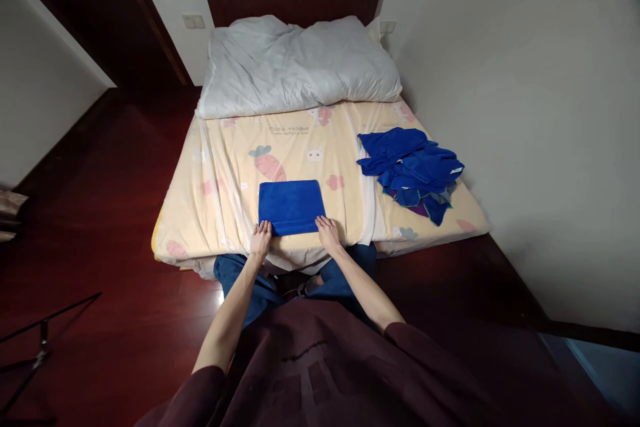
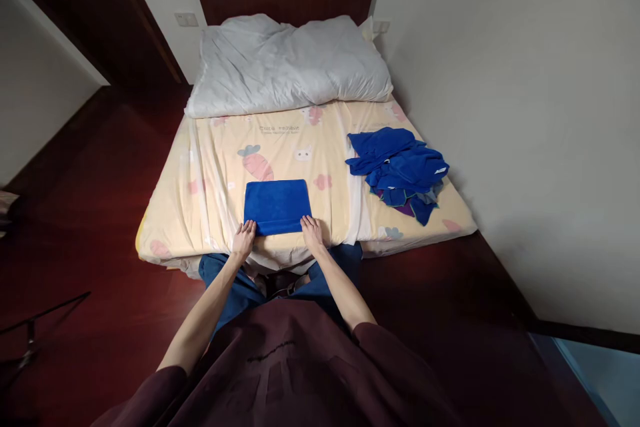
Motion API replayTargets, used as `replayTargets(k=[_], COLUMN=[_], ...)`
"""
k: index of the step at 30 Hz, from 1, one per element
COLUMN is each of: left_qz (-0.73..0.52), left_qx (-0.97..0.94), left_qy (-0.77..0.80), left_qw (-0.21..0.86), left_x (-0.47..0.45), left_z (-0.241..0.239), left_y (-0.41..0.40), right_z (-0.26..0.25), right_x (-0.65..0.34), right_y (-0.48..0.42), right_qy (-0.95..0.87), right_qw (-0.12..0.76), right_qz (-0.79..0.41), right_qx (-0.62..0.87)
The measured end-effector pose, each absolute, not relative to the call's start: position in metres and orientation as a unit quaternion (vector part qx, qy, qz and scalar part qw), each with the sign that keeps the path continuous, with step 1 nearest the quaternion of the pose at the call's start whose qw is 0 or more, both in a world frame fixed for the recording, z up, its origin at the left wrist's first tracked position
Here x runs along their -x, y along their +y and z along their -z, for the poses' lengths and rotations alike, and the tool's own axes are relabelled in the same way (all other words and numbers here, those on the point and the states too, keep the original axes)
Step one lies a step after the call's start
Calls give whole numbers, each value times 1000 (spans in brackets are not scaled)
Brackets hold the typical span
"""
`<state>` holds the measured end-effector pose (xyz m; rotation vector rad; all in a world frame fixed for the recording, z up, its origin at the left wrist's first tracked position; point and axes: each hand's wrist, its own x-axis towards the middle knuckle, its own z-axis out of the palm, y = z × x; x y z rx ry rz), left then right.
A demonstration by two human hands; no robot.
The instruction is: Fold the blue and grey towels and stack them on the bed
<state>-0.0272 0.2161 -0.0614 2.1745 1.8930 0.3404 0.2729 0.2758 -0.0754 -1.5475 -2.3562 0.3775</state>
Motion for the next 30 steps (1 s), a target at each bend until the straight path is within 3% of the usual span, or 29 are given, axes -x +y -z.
replayTargets(k=[15, 24, 30], left_qz=[-130, -294, -335], left_qx=[-734, -661, -620], left_qy=[651, 634, 661], left_qw=[141, 272, 258], left_x=[36, 62, 67], left_z=[77, 70, 62], left_y=[170, 169, 178], right_z=[80, 81, 92], right_x=[-295, -305, -314], right_y=[226, 234, 246], right_qy=[-830, -709, -651], right_qw=[172, 357, 399], right_qz=[-143, -235, -301], right_qx=[511, 561, 571])
